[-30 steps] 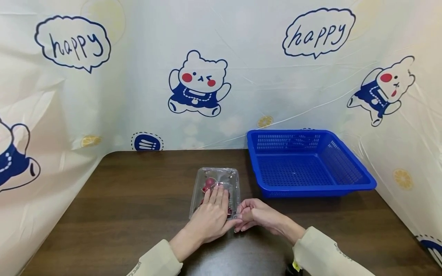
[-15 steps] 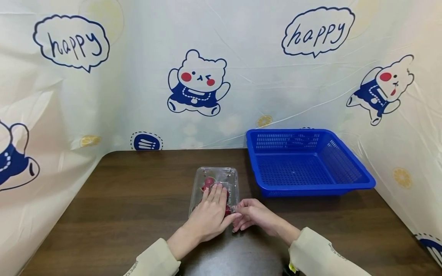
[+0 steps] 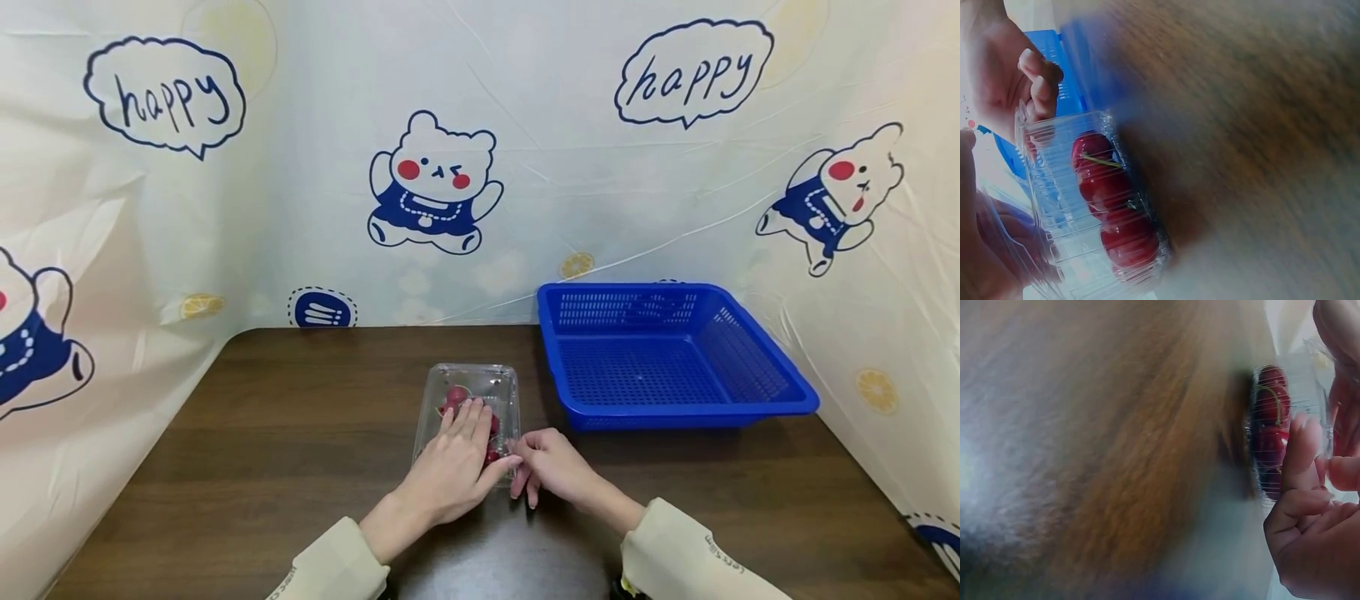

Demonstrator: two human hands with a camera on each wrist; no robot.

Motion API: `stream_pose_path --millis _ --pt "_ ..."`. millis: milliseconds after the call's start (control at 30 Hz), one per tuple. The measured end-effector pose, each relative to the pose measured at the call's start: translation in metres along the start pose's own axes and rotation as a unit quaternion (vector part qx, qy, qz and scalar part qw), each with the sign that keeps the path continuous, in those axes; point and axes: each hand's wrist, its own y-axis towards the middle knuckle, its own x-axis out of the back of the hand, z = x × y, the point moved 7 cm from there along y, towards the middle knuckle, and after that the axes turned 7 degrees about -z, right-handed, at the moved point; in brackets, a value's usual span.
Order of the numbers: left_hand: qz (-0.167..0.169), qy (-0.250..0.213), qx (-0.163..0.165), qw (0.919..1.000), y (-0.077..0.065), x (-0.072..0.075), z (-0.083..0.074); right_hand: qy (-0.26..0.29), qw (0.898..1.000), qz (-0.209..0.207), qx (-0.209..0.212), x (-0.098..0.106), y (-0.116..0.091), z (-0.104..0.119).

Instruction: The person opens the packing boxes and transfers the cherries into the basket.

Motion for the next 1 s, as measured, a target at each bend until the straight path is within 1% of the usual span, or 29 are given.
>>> stream_pose_path --millis 133,300,533,667,867,933,1000 --pt "0.002 -0.034 0.022 0.9992 0.001 0.003 0.003 -0.009 1.0 -0.003 -0.005 0.001 0.001 0.0" --pt "0.008 -0.063 0.049 0.9968 0.004 0.006 0.005 -0.007 1.0 -0.006 -0.016 0.001 -0.001 0.001" --pt "0.005 -0.12 0.105 0.9872 0.003 0.012 0.013 -0.013 1.0 -0.012 -0.026 0.002 0.0 0.001" --pt "-0.003 -0.143 0.113 0.9832 0.003 0.015 0.016 -0.006 0.999 -0.016 -0.04 0.001 0.001 -0.001" --pt "-0.047 -0.17 0.109 0.9783 0.005 0.024 0.02 0.002 0.998 -0.026 -0.054 0.001 0.0 0.0" --pt "-0.055 -0.18 0.113 0.9757 0.005 0.026 0.021 0.005 0.998 -0.027 -0.058 0.001 -0.001 0.0" --pt "-0.057 -0.191 0.119 0.9726 0.006 0.028 0.023 0.007 0.998 -0.028 -0.062 0.002 -0.001 0.0"
